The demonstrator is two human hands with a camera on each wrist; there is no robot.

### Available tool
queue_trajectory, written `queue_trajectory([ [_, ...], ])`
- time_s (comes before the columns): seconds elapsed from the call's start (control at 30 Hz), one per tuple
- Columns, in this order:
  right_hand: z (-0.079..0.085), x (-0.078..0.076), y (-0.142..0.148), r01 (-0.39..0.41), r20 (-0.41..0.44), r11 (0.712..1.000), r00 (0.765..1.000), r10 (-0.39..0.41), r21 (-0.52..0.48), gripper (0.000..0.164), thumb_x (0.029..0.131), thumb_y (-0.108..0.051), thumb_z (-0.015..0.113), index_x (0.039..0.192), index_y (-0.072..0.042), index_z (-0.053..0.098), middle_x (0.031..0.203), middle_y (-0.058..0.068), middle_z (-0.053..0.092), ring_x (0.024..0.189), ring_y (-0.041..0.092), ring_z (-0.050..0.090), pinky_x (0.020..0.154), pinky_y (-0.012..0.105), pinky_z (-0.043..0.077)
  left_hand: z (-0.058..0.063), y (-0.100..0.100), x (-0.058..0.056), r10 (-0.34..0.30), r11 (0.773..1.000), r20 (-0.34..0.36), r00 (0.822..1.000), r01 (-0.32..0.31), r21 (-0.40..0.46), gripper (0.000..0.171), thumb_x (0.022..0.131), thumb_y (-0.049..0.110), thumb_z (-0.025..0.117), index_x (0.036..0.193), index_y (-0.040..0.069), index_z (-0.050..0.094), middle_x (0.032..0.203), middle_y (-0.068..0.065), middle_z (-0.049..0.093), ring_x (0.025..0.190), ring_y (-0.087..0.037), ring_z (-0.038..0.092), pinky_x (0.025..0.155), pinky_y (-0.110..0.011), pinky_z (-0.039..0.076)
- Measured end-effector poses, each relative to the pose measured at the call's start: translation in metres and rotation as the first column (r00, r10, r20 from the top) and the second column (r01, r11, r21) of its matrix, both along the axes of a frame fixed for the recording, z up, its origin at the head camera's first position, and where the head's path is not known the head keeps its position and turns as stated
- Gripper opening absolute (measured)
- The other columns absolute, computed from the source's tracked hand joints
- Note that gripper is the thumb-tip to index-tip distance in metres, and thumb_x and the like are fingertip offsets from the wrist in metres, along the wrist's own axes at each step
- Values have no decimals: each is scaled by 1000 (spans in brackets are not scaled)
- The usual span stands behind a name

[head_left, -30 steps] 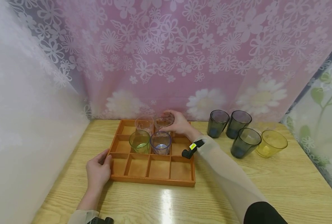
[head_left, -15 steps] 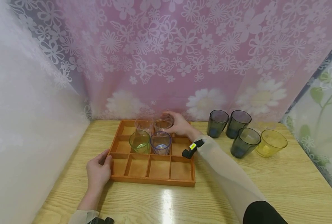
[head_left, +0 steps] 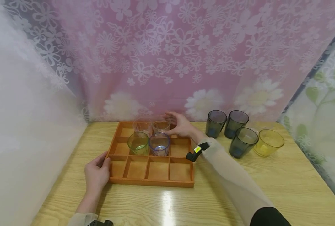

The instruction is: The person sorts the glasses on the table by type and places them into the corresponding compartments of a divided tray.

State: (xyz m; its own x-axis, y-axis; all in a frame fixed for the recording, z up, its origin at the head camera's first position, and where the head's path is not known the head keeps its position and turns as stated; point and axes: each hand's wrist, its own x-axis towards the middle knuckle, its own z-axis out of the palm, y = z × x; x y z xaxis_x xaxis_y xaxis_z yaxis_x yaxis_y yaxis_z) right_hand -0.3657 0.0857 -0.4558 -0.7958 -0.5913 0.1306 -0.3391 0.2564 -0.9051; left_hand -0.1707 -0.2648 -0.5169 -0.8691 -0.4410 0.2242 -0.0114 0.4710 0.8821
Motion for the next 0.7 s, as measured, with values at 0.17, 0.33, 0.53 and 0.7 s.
queue_trajectory([
  [0.17, 10, 12, 13, 66, 10, 996, 998, -65, -55, 97, 84, 2, 89, 162, 4, 32, 160, 25, 44, 146, 36, 45, 119, 46, 37, 1, 1, 1, 6, 1000, 12, 1000, -6, -10, 31, 103, 6, 67, 132, -3, 72, 124, -20, 73, 117, -31, 68, 80, -2, 44],
  [0.33, 23, 27, 33, 90, -1, 993, 996, -91, -80, 93, 87, -3, 88, 162, -1, 34, 160, 22, 45, 147, 35, 44, 121, 51, 34, 2, 2, 3, 13, 1000, 11, 1000, -13, -20, 30, 103, 6, 67, 132, -2, 73, 124, -20, 74, 117, -31, 68, 80, -2, 43],
  [0.53, 41, 49, 60, 125, 3, 983, 992, -126, -134, 86, 89, -8, 87, 161, -5, 40, 156, 16, 51, 146, 32, 46, 121, 47, 34, 3, 3, 3, 6, 1000, -5, 1000, -6, -24, 30, 102, 4, 68, 130, -3, 73, 122, -21, 74, 115, -32, 69, 79, -2, 43],
  [0.7, 52, 66, 81, 149, 23, 973, 989, -148, -175, 83, 90, -3, 86, 160, -4, 41, 154, 16, 53, 145, 30, 47, 120, 40, 36, 3, 3, 3, 8, 1000, -11, 1000, -8, -27, 29, 101, 3, 68, 129, -3, 74, 121, -20, 74, 114, -31, 70, 79, -2, 43],
])
